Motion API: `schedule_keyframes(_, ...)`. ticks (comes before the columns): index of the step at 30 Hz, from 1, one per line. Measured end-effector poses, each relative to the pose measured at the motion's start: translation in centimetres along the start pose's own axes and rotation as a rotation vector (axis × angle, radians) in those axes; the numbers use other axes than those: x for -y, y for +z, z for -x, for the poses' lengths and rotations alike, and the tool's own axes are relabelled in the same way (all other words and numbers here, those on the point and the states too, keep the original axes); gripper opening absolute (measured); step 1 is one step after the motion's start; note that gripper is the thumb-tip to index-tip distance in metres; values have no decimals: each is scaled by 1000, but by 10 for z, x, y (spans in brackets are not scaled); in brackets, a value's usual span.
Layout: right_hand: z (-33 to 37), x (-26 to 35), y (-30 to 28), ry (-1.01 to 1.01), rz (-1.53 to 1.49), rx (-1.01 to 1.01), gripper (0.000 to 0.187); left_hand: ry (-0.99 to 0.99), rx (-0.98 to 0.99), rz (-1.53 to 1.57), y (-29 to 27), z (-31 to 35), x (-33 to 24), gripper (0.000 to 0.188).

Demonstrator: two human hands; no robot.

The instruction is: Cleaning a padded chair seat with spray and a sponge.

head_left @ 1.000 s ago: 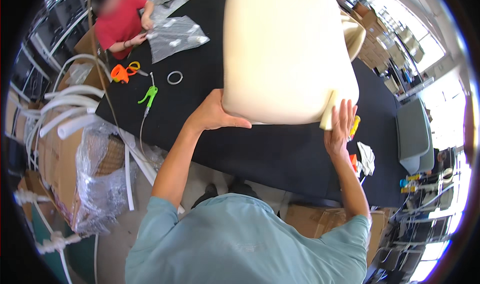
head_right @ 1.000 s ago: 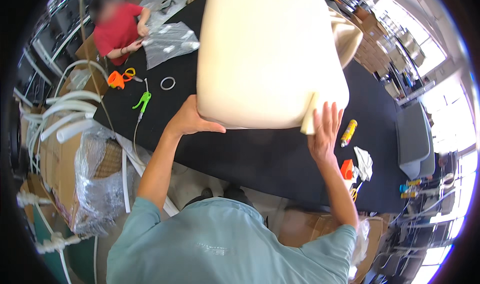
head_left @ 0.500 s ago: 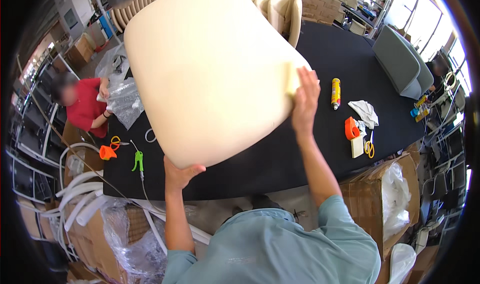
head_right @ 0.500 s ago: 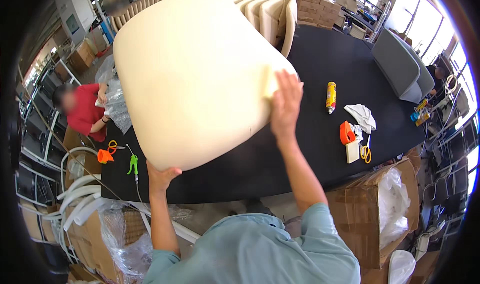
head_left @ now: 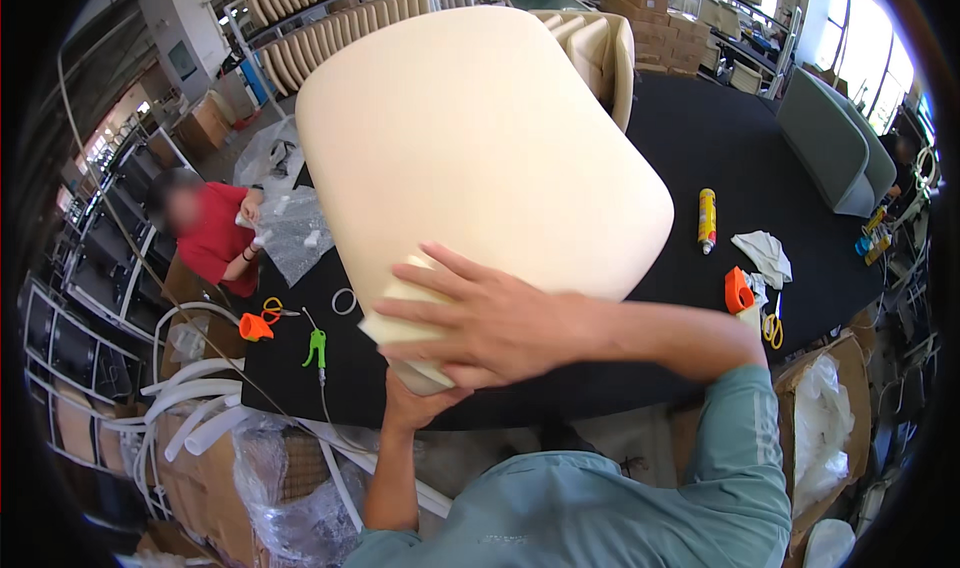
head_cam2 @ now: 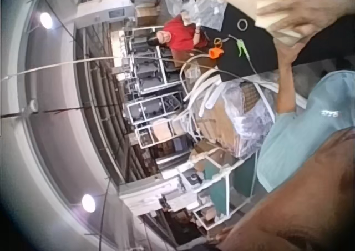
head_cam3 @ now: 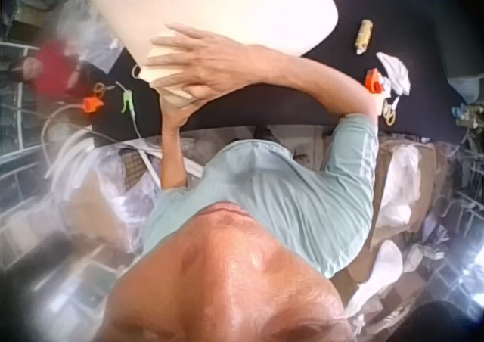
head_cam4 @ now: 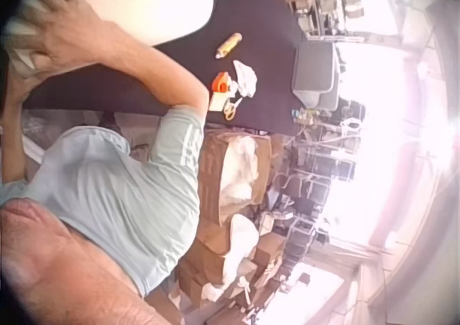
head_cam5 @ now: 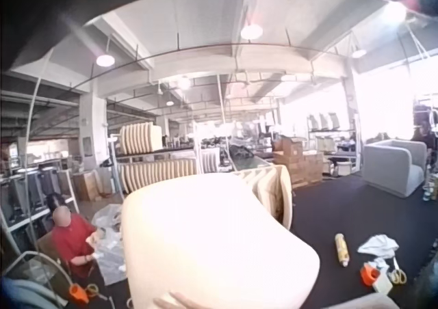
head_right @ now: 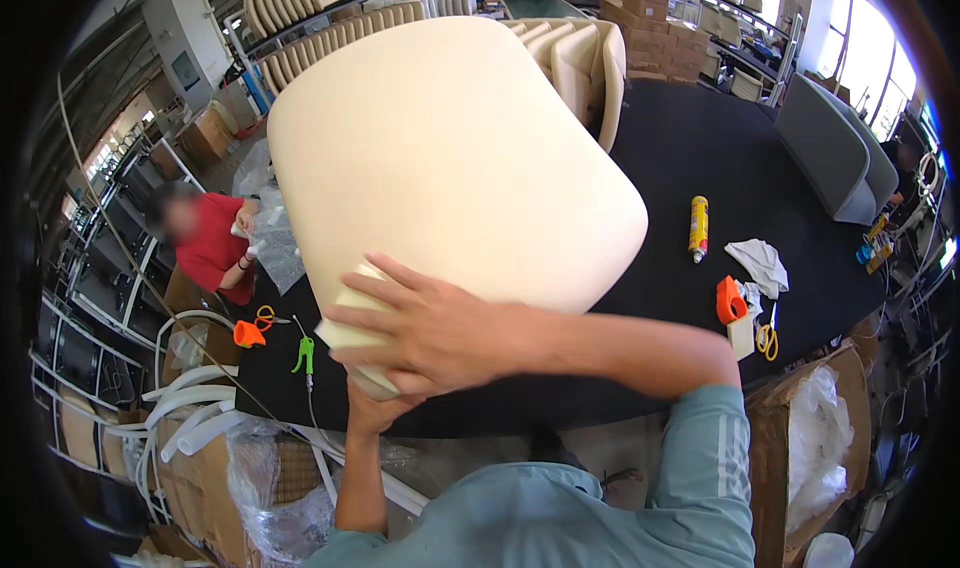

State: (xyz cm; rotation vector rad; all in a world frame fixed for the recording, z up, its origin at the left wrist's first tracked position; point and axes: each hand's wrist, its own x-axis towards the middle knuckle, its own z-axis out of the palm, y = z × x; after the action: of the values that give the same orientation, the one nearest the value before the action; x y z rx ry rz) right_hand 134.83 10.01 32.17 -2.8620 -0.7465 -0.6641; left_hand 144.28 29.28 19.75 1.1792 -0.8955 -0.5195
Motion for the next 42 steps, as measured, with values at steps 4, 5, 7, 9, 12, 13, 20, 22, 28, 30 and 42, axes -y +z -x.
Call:
schedule_keyframes(4, -63, -77, 5, -82, 284, -96, 55, 43, 102, -228, -4, 13, 4, 49)
schedule_keyframes(5, -78, -97, 1, -73, 339, -159, 55, 34, 54, -161, 0, 17, 4, 40)
schedule_keyframes(7, -98, -131, -15, -47, 455, -303, 57, 37, 36, -135, -3, 28, 11, 42)
schedule_keyframes(9, -98, -172, -37, 20, 558, -413, 57, 36, 41, -101, 0, 27, 13, 44)
schedule_keyframes(12, -82, -229, -75, 330, 732, -520, 56, 30, 33, -105, 3, 26, 12, 45)
schedule_keyframes(13, -70, -253, -85, 447, 666, -558, 57, 27, 24, -88, 3, 26, 14, 48)
schedule_keyframes(20, 58, -298, -92, 990, 2, -664, 64, 50, -61, -118, 9, 23, 7, 49)
schedule_keyframes(22, 87, -300, -82, 1013, -30, -702, 65, 66, -90, -141, 10, 20, 9, 53)
schedule_keyframes(28, 158, -223, -69, 1095, -234, -399, 65, 13, -147, -110, 0, 21, 16, 63)
schedule_keyframes(30, 193, -194, -70, 1118, -260, -363, 65, 106, -179, -106, 1, 17, 15, 66)
schedule_keyframes(42, 244, -71, 63, 1155, -223, -1200, 61, 144, -51, -154, 3, -4, 14, 67)
